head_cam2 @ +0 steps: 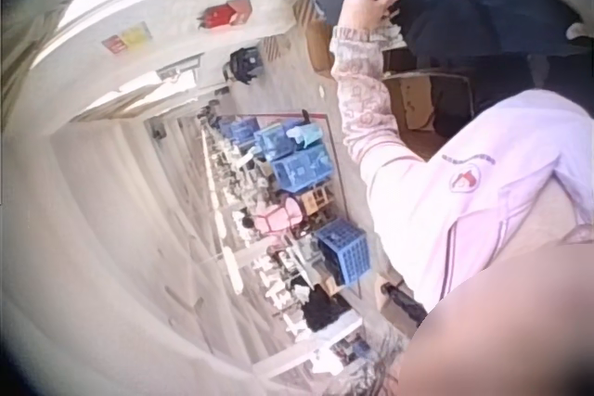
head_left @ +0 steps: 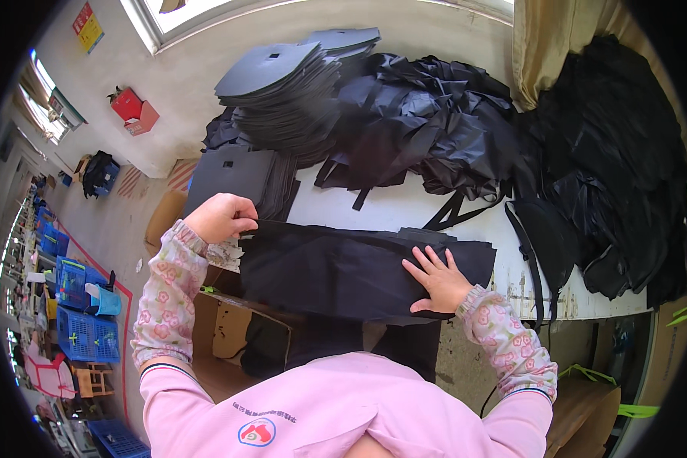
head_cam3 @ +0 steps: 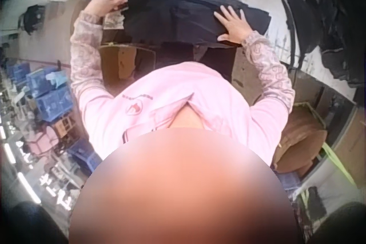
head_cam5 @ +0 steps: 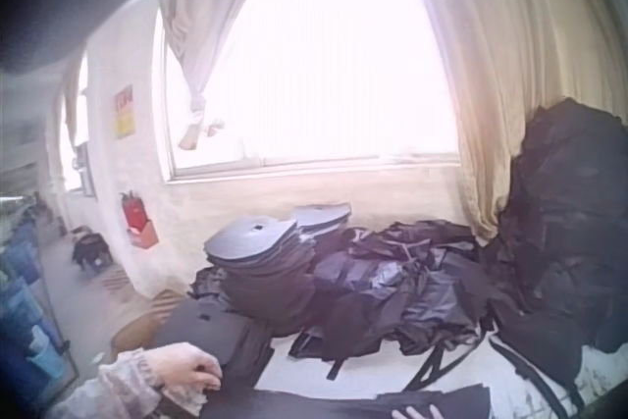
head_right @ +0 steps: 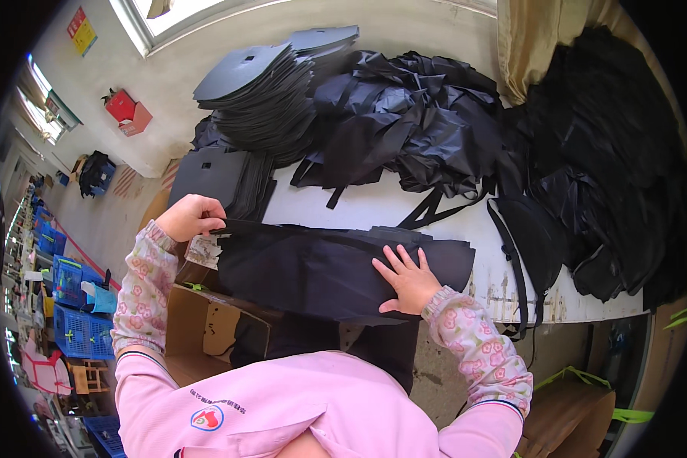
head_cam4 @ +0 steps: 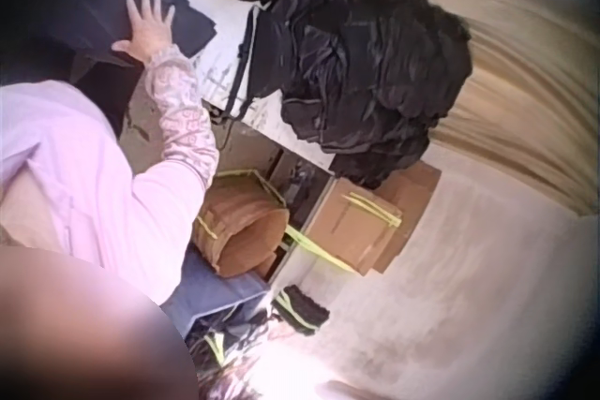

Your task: Manually folding and organizing black fabric or synthetic material panels in a factory setting.

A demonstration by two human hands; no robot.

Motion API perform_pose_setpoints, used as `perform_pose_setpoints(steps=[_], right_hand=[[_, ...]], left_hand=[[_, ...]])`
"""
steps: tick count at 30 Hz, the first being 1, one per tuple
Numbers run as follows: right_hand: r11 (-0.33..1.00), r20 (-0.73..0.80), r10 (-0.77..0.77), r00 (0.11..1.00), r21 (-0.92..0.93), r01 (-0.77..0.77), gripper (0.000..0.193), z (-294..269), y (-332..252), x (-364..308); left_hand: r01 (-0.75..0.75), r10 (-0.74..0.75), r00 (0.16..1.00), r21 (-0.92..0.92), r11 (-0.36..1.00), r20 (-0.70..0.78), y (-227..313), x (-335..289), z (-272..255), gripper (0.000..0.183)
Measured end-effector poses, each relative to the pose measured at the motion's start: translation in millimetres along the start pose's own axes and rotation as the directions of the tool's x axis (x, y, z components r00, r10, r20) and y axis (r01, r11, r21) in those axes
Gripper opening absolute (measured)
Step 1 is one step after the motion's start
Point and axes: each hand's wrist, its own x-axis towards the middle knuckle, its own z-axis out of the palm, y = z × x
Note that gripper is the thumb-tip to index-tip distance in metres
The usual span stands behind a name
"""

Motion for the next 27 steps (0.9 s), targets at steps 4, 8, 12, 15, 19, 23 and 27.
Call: perform_pose_setpoints(steps=[4,8,12,15,19,23,27], right_hand=[[1.000,0.017,-0.014,1.000,-0.008,0.014,0.099,-14,-6,-1],[0.968,-0.456,-0.158,0.876,0.105,0.230,0.079,-62,-23,15],[0.330,-0.545,-0.041,0.838,0.784,0.526,0.059,-104,-95,51],[0.120,-0.525,-0.013,0.851,0.844,0.522,0.039,-88,-89,73],[0.261,-0.446,0.151,0.882,0.879,0.400,0.015,-81,-68,66],[0.185,-0.375,0.174,0.910,0.920,0.344,0.013,-77,-57,66],[0.184,-0.353,0.151,0.923,0.928,0.325,0.013,-73,-63,73]], left_hand=[[0.108,-0.102,0.991,0.079,0.991,-0.085,13,-11,-13,0.014],[-0.226,0.199,0.958,-0.114,0.967,-0.208,49,-11,9,0.014],[-0.568,0.497,0.790,-0.123,0.814,-0.360,91,6,76,0.020],[-0.564,0.434,0.784,-0.219,0.796,-0.445,80,15,89,0.027],[0.076,0.316,0.657,0.478,0.875,-0.684,-54,23,44,0.073],[0.100,0.036,0.834,0.214,0.972,-0.550,-102,16,37,0.072],[0.082,0.059,0.835,0.229,0.970,-0.547,-104,19,29,0.062]])
